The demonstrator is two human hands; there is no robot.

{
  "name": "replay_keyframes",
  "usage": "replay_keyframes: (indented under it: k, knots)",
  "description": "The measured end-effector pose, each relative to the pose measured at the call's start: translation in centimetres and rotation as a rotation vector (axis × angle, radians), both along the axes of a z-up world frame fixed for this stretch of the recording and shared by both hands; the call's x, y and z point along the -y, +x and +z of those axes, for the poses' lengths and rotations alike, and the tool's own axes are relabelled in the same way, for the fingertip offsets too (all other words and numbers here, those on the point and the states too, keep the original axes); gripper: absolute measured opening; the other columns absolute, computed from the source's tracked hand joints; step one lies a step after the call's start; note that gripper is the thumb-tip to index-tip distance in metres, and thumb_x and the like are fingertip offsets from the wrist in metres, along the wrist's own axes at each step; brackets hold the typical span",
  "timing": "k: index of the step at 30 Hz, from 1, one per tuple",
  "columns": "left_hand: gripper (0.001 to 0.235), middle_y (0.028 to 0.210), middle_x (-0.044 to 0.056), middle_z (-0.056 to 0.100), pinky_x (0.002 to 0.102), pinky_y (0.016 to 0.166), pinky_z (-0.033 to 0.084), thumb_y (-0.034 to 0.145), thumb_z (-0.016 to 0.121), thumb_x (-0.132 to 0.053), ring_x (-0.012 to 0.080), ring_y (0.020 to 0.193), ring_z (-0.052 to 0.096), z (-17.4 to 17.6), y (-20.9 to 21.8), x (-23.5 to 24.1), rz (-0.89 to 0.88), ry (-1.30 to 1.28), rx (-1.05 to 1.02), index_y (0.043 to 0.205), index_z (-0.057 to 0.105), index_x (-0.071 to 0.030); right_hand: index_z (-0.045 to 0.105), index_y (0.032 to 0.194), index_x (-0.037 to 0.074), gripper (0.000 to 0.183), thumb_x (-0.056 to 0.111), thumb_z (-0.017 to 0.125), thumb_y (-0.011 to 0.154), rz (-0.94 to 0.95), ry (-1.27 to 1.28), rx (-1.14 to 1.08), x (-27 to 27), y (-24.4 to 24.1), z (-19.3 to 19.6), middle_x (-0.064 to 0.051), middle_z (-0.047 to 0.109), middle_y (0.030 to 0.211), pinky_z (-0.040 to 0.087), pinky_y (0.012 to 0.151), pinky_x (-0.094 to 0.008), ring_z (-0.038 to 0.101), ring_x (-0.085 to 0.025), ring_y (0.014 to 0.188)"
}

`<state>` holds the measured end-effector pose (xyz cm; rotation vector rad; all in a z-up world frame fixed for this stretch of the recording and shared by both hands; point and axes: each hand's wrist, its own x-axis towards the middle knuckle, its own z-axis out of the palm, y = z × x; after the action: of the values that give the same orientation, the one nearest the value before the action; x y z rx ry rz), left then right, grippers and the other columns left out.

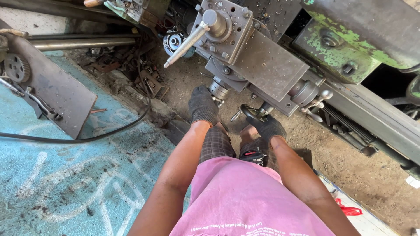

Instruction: Operating a manual lathe machine to turn a metal workpiece by adjusting handwheels and levers.

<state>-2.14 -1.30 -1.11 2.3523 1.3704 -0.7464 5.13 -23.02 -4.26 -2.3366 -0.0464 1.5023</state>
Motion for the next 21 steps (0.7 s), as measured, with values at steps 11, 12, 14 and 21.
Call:
replay_keyframes:
  k: [11,12,14,21]
  knots:
    - [0.061,0.126,0.017,0.056,0.046,0.102,0.051,0.086,0.078,-0.025,0.0331,0.121,0.059,-0.7,-0.3,-0.1,-0.005,0.023,0.020,0.136,0.050,-0.005,0.079,0.095,0.008,0.084,0.081,0.073,0.053,-0.068,-0.147,0.464,-1.5,-3.6,-7.4,-0.016,0.076,0.082,0.058,0.080,-0.044,0.074,-0.037,0.093]
    - [0.063,0.128,0.018,0.054,0.047,0.105,0.050,0.087,0.077,-0.026,0.0343,0.125,0.057,-1.0,-0.4,-0.3,-0.015,0.014,0.031,0.138,0.048,-0.004,0.079,0.090,0.009,0.076,0.076,0.075,0.054,-0.103,-0.180,0.553,-1.9,-3.7,-7.9,-0.016,0.075,0.076,0.057,0.075,-0.041,0.074,-0.037,0.087]
    - [0.065,0.131,0.020,0.053,0.048,0.107,0.048,0.088,0.077,-0.026,0.0355,0.128,0.055,-1.5,-0.6,-0.4,-0.022,0.005,0.043,0.140,0.046,-0.003,0.080,0.085,0.010,0.069,0.071,0.077,0.054,-0.137,-0.213,0.642,-2.6,-4.1,-8.8,-0.017,0.074,0.070,0.056,0.070,-0.039,0.074,-0.038,0.080]
    - [0.076,0.142,0.019,0.051,0.049,0.103,0.049,0.083,0.074,-0.010,0.0386,0.126,0.057,0.3,-0.5,0.7,0.161,-0.023,0.238,0.150,0.038,-0.007,0.080,0.095,0.015,0.085,0.088,0.070,0.052,-0.071,-0.240,0.292,-3.6,-1.3,-2.4,-0.012,0.079,0.097,0.058,0.083,-0.042,0.072,-0.034,0.103]
